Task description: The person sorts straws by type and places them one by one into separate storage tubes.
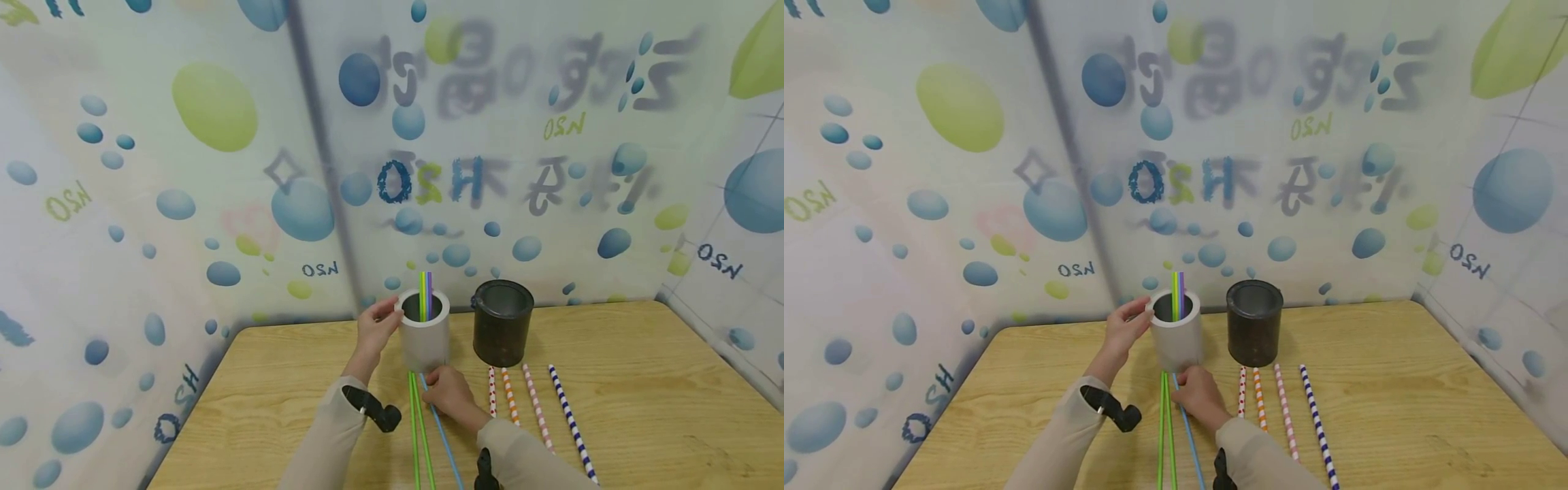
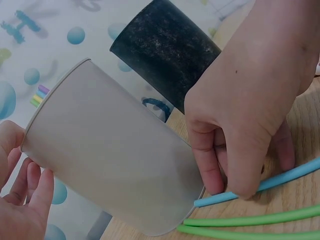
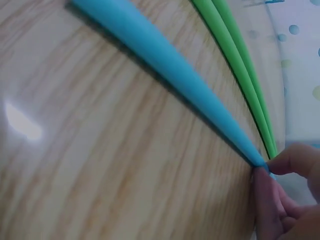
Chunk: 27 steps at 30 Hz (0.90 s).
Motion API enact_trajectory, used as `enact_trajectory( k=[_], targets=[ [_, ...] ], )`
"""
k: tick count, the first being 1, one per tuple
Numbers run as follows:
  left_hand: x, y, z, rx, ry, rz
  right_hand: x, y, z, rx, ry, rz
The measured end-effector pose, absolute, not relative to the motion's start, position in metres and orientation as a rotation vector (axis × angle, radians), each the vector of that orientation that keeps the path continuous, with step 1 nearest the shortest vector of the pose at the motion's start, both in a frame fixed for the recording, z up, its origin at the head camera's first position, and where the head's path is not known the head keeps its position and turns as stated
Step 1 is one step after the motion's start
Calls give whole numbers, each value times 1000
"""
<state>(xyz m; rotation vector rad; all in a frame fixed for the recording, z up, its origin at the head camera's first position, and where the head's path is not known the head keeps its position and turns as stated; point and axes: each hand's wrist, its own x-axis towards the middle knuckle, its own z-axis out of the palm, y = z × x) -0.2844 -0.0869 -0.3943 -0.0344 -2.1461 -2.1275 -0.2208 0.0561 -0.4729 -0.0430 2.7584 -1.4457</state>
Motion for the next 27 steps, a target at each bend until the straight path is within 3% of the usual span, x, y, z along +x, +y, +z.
enact_trajectory(
  k=[27],
  targets=[
    [-290, -86, -403, 22, -2166, -2080, -228, 67, -473, 26, 2548, -1605]
  ],
)
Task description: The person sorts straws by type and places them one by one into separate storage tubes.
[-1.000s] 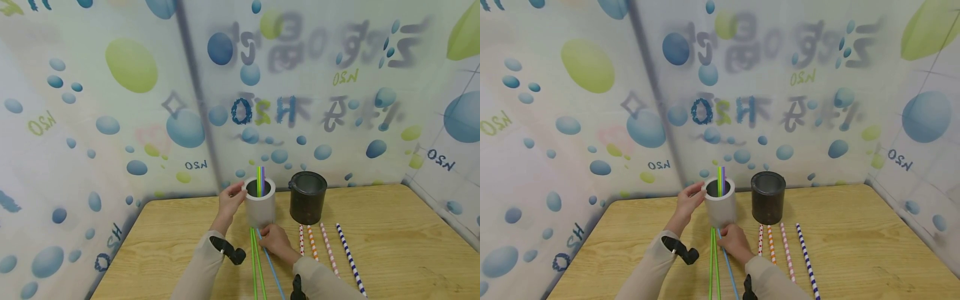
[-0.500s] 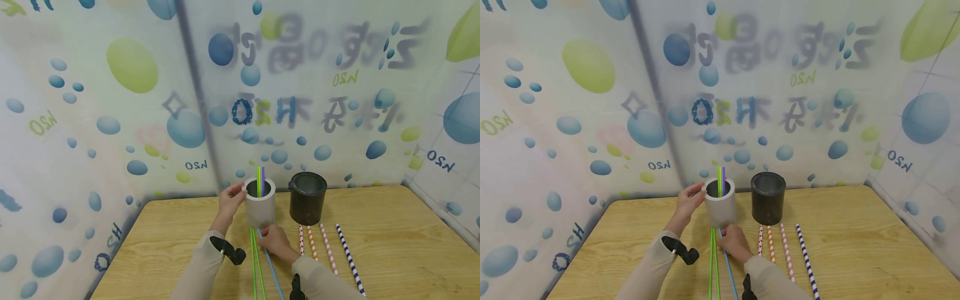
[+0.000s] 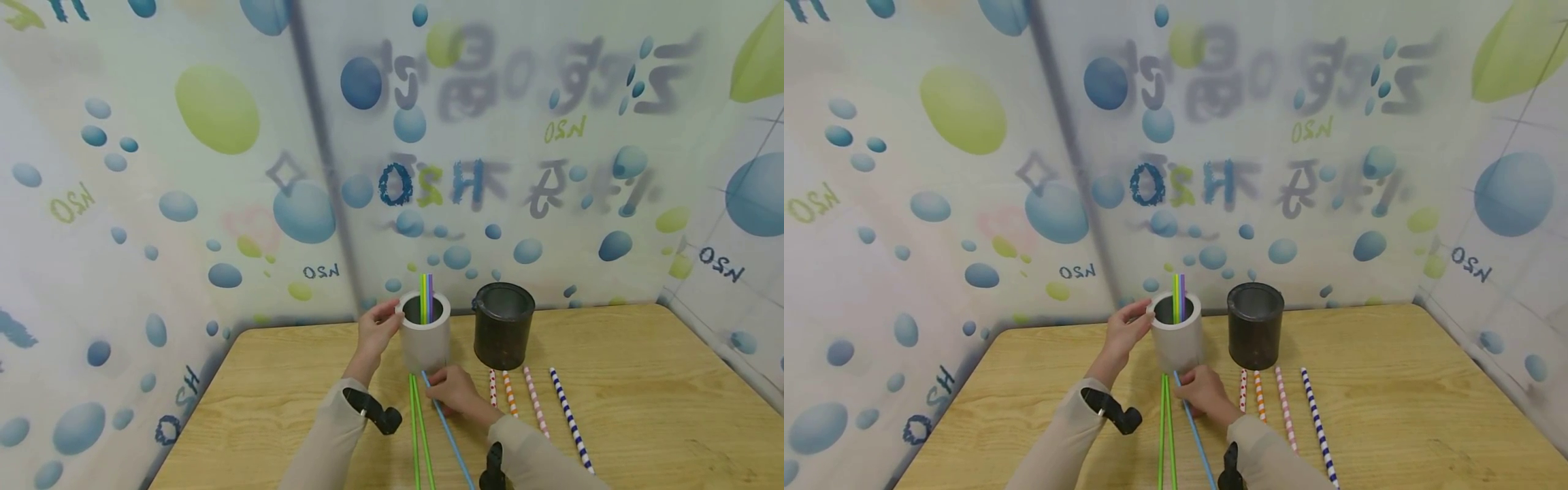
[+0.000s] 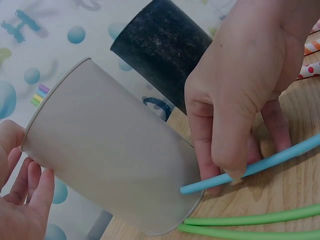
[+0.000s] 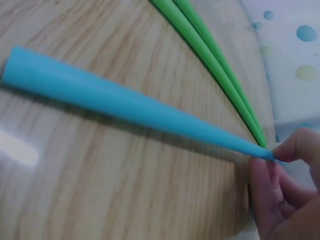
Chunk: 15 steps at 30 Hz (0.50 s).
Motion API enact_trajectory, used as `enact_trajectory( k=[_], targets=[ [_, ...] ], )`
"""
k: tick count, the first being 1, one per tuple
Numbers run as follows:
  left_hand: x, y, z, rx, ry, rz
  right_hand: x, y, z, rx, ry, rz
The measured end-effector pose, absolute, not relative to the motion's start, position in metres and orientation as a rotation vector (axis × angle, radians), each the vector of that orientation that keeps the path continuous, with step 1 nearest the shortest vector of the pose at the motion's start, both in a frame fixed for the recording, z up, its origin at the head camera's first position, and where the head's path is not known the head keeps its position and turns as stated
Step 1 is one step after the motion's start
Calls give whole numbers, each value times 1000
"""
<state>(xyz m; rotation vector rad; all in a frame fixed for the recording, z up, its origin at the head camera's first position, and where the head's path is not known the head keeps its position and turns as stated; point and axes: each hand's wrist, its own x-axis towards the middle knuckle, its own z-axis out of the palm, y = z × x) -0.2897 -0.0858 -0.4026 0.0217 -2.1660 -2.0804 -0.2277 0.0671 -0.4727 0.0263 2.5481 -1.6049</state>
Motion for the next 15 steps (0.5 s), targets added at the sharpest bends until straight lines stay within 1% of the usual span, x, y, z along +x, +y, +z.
enact_trajectory(
  k=[6, 11, 15],
  targets=[
    [-289, -86, -402, 25, -2169, -2077, -228, 74, -468, 17, 2492, -1656],
    [-289, -86, -400, 42, -2179, -2085, -226, 78, -457, 16, 2443, -1705],
    [-288, -85, -399, 48, -2180, -2090, -224, 81, -449, -41, 2404, -1774]
  ],
)
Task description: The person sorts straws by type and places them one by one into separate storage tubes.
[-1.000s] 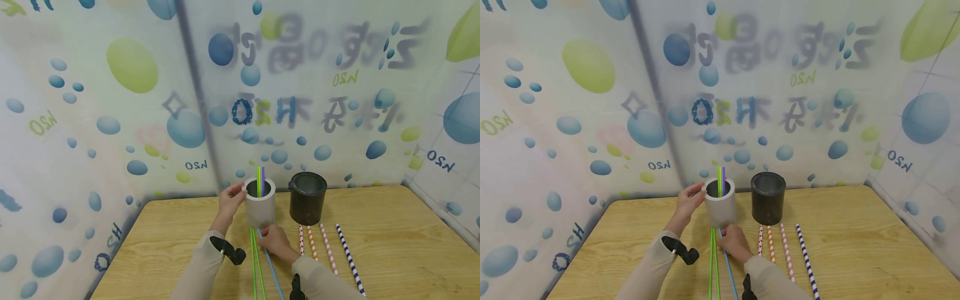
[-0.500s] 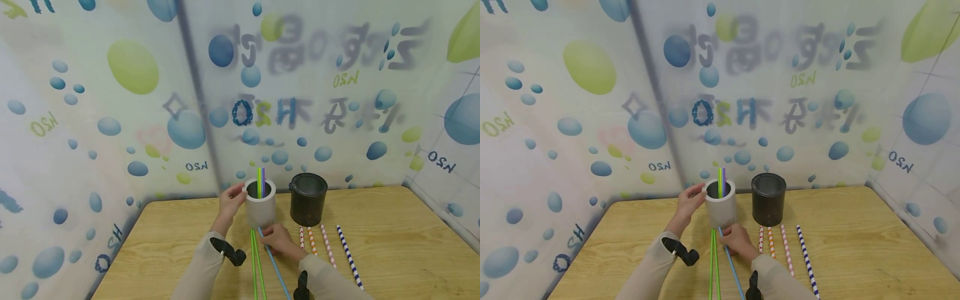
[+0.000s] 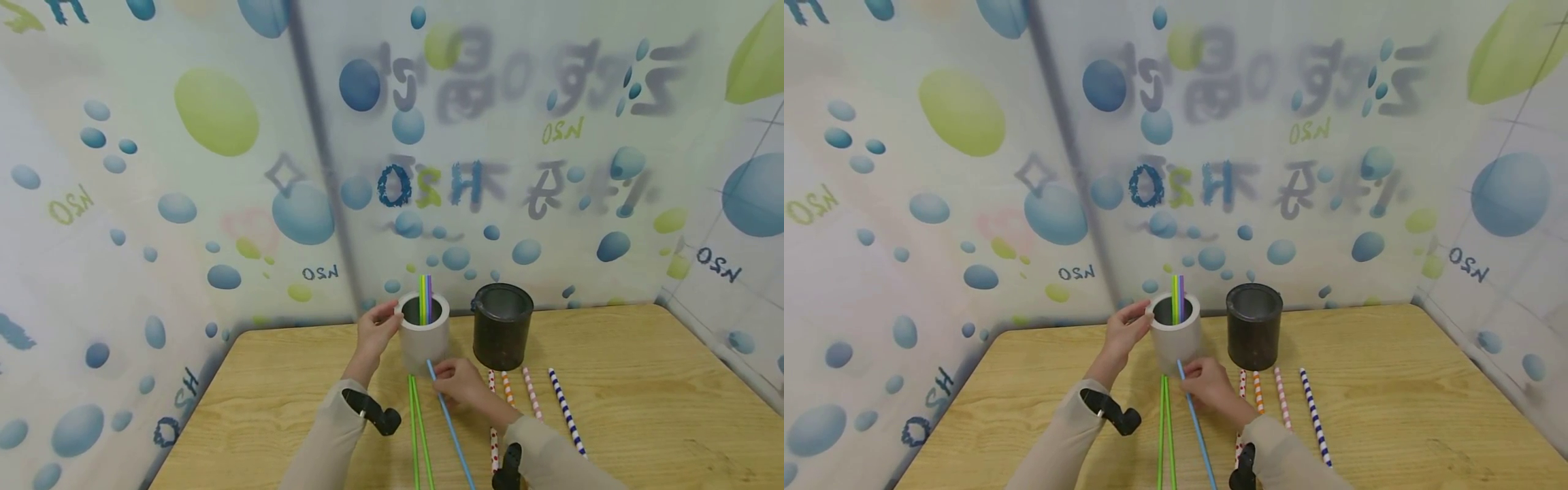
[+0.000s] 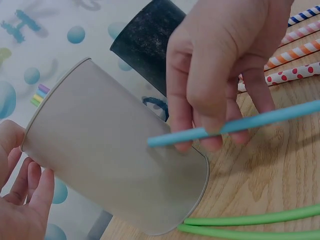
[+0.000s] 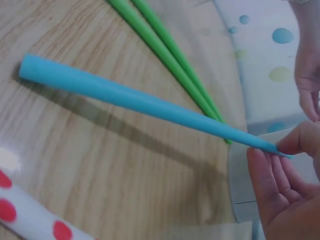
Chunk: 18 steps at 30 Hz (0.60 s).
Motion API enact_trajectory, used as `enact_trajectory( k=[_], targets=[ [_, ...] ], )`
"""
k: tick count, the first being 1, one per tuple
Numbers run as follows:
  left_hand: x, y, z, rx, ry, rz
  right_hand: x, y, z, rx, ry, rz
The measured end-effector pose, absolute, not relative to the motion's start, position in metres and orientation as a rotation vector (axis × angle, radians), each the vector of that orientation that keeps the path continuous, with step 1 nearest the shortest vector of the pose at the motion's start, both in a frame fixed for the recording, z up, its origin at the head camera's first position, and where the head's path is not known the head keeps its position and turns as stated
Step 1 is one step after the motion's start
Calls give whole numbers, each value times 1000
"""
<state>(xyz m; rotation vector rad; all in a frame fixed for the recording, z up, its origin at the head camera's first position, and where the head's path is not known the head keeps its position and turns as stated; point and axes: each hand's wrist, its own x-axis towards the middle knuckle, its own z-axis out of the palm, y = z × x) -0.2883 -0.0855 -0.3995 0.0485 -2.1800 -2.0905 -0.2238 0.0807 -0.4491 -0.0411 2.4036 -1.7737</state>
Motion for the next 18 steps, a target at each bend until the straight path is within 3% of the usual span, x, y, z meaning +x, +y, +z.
enact_trajectory(
  k=[9, 18],
  targets=[
    [-288, -86, -400, 36, -2185, -2084, -223, 89, -428, -273, 2319, -1951],
    [-288, -86, -400, 25, -2201, -2070, -231, 94, -395, -291, 2352, -2121]
  ],
)
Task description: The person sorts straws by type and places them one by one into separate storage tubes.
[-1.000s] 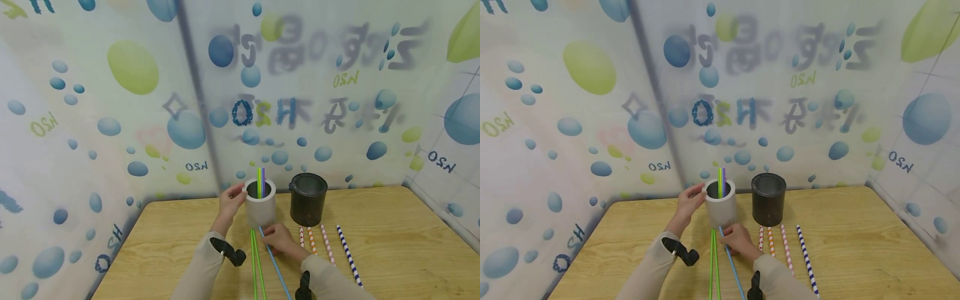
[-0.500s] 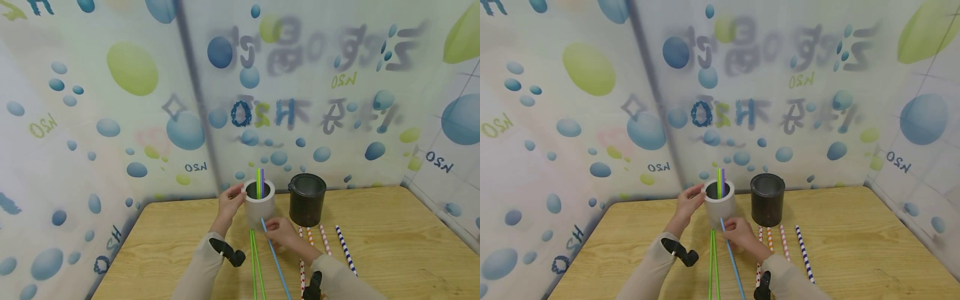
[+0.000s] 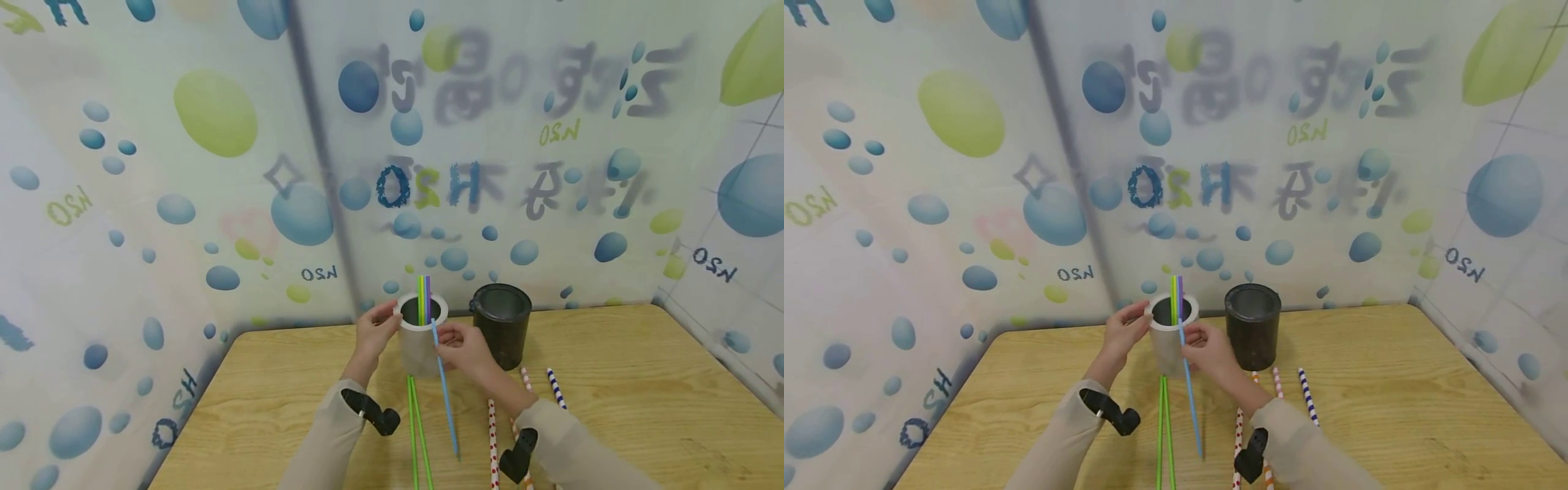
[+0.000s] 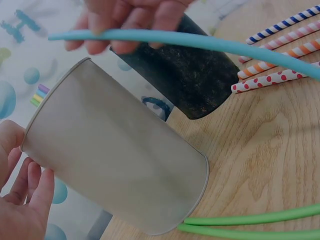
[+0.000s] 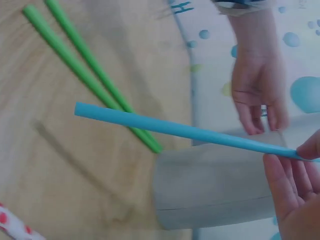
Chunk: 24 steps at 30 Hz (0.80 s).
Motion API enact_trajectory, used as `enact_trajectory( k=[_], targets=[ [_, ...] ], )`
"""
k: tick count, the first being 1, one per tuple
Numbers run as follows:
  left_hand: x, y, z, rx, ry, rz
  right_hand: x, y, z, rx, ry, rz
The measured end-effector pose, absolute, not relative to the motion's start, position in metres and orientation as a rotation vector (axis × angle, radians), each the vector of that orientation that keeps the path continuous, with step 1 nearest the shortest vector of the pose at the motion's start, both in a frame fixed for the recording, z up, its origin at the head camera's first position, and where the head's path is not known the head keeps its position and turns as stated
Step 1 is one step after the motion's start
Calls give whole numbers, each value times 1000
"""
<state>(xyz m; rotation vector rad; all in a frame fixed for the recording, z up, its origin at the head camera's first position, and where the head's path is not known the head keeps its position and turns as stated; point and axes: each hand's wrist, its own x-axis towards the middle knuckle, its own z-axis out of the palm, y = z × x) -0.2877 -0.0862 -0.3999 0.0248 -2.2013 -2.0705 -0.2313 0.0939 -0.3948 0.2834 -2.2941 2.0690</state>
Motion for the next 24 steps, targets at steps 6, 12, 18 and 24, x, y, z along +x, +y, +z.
enact_trajectory(
  k=[6, 12, 18, 24],
  targets=[
    [-287, -87, -399, 34, -2220, -2073, -244, 99, -373, 300, -2277, 2046],
    [-284, -87, -392, 34, -2240, -2098, -261, 104, -350, 314, -2280, 1978],
    [-290, -89, -400, 24, -2220, -2110, -278, 107, -325, 319, -2266, 1944],
    [-290, -88, -402, 20, -2217, -2063, -292, 104, -308, 303, -2233, 1906]
  ],
)
